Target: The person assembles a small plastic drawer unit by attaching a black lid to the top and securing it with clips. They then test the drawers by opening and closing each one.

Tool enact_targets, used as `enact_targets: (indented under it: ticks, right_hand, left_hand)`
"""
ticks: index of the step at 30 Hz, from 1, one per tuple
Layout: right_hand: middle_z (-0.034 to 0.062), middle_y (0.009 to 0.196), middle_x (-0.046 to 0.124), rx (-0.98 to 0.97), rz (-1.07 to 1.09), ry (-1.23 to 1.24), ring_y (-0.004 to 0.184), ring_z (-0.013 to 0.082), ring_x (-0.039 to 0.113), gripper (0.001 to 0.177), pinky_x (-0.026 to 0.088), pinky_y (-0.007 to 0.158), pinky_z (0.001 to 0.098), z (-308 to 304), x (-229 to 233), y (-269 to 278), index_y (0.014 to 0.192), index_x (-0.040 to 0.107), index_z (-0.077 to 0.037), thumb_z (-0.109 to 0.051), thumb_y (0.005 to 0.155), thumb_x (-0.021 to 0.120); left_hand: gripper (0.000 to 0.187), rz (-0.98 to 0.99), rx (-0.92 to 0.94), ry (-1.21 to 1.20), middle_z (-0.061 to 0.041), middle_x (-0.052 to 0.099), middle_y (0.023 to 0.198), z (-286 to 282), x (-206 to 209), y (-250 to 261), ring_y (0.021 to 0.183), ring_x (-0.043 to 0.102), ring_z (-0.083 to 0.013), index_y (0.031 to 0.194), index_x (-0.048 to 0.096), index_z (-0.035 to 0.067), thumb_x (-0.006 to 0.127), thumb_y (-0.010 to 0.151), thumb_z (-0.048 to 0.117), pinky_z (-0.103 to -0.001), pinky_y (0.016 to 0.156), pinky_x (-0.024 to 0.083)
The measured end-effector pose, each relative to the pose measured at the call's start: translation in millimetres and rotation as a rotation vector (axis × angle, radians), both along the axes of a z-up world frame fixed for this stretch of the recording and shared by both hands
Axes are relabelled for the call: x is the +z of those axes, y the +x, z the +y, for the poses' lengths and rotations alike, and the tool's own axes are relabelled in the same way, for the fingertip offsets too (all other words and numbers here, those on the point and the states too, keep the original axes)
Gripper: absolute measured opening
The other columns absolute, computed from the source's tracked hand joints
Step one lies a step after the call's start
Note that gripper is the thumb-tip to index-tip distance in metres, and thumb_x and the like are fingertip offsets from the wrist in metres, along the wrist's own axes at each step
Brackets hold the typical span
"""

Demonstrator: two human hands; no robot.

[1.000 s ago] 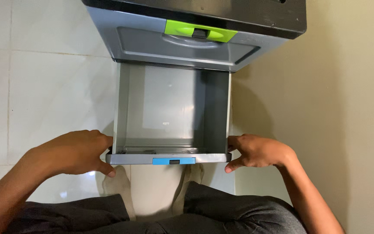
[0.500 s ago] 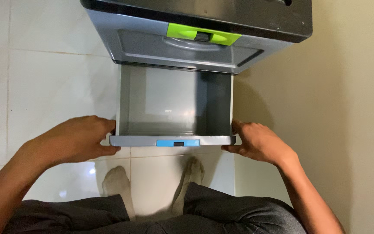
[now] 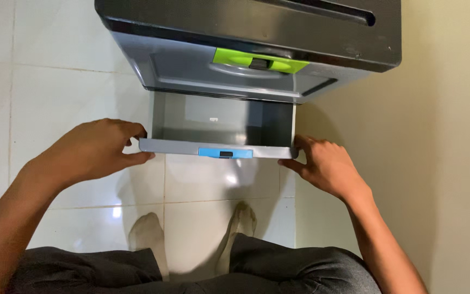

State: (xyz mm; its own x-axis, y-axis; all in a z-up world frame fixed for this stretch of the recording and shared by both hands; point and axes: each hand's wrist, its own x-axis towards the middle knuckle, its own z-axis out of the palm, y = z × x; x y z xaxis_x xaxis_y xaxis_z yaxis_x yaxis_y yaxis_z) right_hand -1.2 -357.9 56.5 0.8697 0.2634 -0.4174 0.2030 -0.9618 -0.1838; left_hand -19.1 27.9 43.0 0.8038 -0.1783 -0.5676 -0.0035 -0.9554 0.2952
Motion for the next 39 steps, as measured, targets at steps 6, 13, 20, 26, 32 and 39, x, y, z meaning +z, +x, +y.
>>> enact_targets:
  ticks: [6, 13, 20, 26, 32, 39]
  right_hand:
    - [0.0142, 0.089, 0.077, -0.097, -0.1, 0.018, 0.077, 0.0346, 0.073, 0.052, 0.056, 0.073, 0.0461, 0, -10, 14, 0.108, 0.072, -0.009, -0.056, 0.086, 0.072]
    - [0.0092, 0.102, 0.078, -0.223, -0.119, 0.044, 0.074, 0.0316, 0.076, 0.057, 0.058, 0.074, 0.0453, -5, -28, 31, 0.115, 0.072, -0.01, -0.056, 0.083, 0.073]
    - [0.0146, 0.106, 0.077, -0.196, -0.293, 0.153, 0.097, 0.0345, 0.073, 0.065, 0.056, 0.08, 0.0471, -8, -45, 49, 0.12, 0.069, -0.006, -0.058, 0.081, 0.077]
    - [0.0185, 0.113, 0.074, -0.281, -0.243, 0.151, 0.081, 0.0327, 0.074, 0.073, 0.057, 0.076, 0.046, -11, -54, 61, 0.12, 0.061, -0.001, -0.058, 0.078, 0.08]
    - [0.0204, 0.113, 0.073, -0.295, -0.26, 0.207, 0.072, 0.0299, 0.071, 0.069, 0.057, 0.072, 0.0434, -8, -60, 68, 0.116, 0.059, 0.003, -0.054, 0.082, 0.081]
    - [0.0185, 0.111, 0.075, -0.265, -0.238, 0.3, 0.091, 0.0332, 0.071, 0.057, 0.056, 0.078, 0.045, -5, -65, 77, 0.125, 0.067, -0.006, -0.048, 0.087, 0.076]
  left_hand:
    - [0.052, -0.13, 0.022, -0.047, -0.013, 0.078, 0.103, 6, -8, 17, 0.094, 0.076, -0.0308, 0.114, 0.072, 0.01, 0.07, 0.088, 0.055, -0.042, 0.082, 0.06]
    - [0.056, -0.221, 0.038, -0.06, -0.013, 0.078, 0.104, 8, -15, 34, 0.087, 0.075, -0.0309, 0.111, 0.074, 0.007, 0.065, 0.087, 0.056, -0.042, 0.077, 0.059]
    - [0.062, -0.199, 0.167, -0.068, -0.011, 0.077, 0.109, 8, -19, 49, 0.088, 0.076, -0.0298, 0.122, 0.071, 0.01, 0.067, 0.085, 0.06, -0.043, 0.079, 0.06]
    - [0.08, -0.235, 0.197, -0.058, -0.016, 0.071, 0.122, 13, -29, 58, 0.107, 0.071, -0.0327, 0.129, 0.06, 0.005, 0.069, 0.081, 0.068, -0.048, 0.081, 0.059]
    - [0.078, -0.322, 0.14, -0.085, -0.02, 0.068, 0.122, 16, -45, 65, 0.108, 0.069, -0.035, 0.136, 0.055, 0.004, 0.066, 0.086, 0.064, -0.05, 0.079, 0.057]
    - [0.066, -0.31, 0.179, -0.086, -0.013, 0.073, 0.108, 17, -48, 73, 0.091, 0.071, -0.0304, 0.12, 0.063, 0.003, 0.066, 0.089, 0.062, -0.046, 0.075, 0.057]
